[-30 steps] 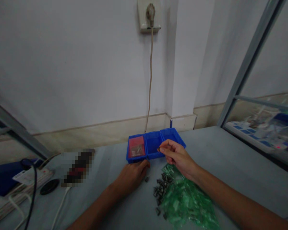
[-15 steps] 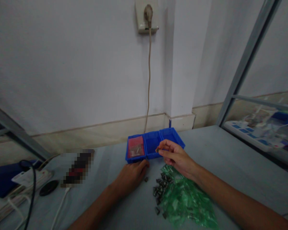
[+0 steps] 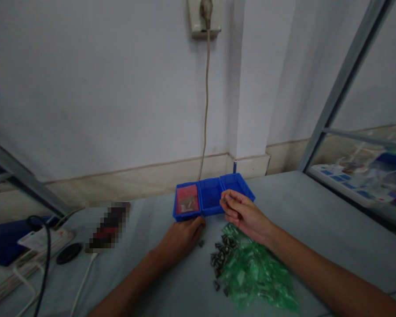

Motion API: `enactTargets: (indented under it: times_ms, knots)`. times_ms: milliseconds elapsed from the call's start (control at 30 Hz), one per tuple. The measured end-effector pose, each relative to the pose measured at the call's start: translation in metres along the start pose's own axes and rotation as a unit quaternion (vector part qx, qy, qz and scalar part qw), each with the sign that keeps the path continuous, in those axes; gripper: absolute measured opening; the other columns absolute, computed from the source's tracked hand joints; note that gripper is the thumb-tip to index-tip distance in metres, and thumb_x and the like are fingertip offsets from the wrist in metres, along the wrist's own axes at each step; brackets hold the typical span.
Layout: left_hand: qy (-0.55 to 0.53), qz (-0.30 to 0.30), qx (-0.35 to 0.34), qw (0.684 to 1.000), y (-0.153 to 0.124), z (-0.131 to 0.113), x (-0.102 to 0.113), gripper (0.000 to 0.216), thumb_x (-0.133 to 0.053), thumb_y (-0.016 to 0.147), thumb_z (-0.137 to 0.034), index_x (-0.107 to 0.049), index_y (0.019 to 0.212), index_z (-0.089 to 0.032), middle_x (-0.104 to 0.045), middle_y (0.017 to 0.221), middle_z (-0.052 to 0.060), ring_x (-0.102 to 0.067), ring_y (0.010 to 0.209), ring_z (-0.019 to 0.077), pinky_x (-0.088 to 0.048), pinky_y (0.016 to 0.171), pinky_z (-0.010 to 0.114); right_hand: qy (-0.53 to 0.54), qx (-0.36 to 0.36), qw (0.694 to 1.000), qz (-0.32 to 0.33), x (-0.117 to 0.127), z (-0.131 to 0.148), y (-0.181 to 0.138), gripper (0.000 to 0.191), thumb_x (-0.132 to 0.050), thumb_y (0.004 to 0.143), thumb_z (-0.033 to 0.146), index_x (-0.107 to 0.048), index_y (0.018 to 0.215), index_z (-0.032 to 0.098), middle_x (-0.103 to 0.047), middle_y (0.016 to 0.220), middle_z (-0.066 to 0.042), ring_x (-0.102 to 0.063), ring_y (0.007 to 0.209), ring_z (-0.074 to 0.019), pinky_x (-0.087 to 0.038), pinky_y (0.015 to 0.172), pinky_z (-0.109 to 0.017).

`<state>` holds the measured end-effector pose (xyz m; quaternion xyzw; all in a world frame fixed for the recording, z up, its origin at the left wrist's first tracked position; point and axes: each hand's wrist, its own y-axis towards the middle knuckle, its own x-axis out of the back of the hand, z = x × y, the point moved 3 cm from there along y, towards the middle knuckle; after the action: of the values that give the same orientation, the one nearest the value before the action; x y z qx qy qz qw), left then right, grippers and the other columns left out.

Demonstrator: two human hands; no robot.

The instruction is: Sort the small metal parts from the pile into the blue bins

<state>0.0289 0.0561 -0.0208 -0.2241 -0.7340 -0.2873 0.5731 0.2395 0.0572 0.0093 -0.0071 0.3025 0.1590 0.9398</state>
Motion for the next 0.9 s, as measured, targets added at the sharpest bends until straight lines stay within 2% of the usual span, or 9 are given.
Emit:
enactTargets:
  times_ms: [100, 267, 500, 900]
  knots:
    - [0.003, 0.004, 0.004, 1.0, 0.0004, -0.0005, 0.0002, 0.02, -0.04, 0.105, -0.025, -0.058, 0.115, -0.024, -0.074, 0.101, 0.004, -0.071, 0.083, 0.0192, -0.051, 0.071, 0.026, 0.013, -0.011, 1.0, 0.004, 0.0002, -0.0003, -0.0002, 0.028, -0.079, 0.085, 0.041, -0.063, 0.085, 0.018, -0.048, 0.068, 0.003, -0.023, 0.05, -0.0066, -0.019, 0.044, -0.021]
    - [0.012, 0.011, 0.003, 1.0, 0.0009, -0.0015, 0.0005, 0.021, -0.039, 0.106, -0.025, -0.058, 0.115, -0.022, -0.074, 0.1, 0.005, -0.071, 0.084, 0.0199, -0.051, 0.071, 0.027, 0.035, -0.033, 0.999, 0.025, 0.0007, -0.0012, 0.0001, 0.04, -0.068, 0.092, 0.052, -0.054, 0.073, 0.019, -0.035, 0.059, 0.006, -0.02, 0.049, -0.0085, -0.02, 0.044, -0.022]
    - [0.002, 0.009, 0.003, 1.0, -0.0003, 0.0009, -0.0019, 0.019, -0.041, 0.105, -0.024, -0.057, 0.116, -0.023, -0.074, 0.102, 0.004, -0.071, 0.086, 0.0201, -0.051, 0.073, 0.028, 0.053, -0.039, 0.997, 0.033, 0.0025, -0.0001, 0.0026, 0.049, -0.069, 0.09, 0.056, -0.046, 0.064, 0.021, -0.026, 0.054, 0.008, -0.011, 0.049, -0.0101, -0.017, 0.043, -0.023]
    - [0.01, 0.013, 0.004, 1.0, 0.0007, -0.0003, -0.0003, 0.02, -0.039, 0.106, -0.026, -0.057, 0.115, -0.023, -0.074, 0.099, 0.004, -0.07, 0.083, 0.0197, -0.051, 0.071, 0.027, 0.079, -0.045, 0.993, 0.075, -0.0012, 0.0019, 0.0014, 0.053, -0.064, 0.096, 0.051, -0.04, 0.061, 0.02, -0.025, 0.052, 0.009, -0.01, 0.046, -0.0083, -0.016, 0.04, -0.021]
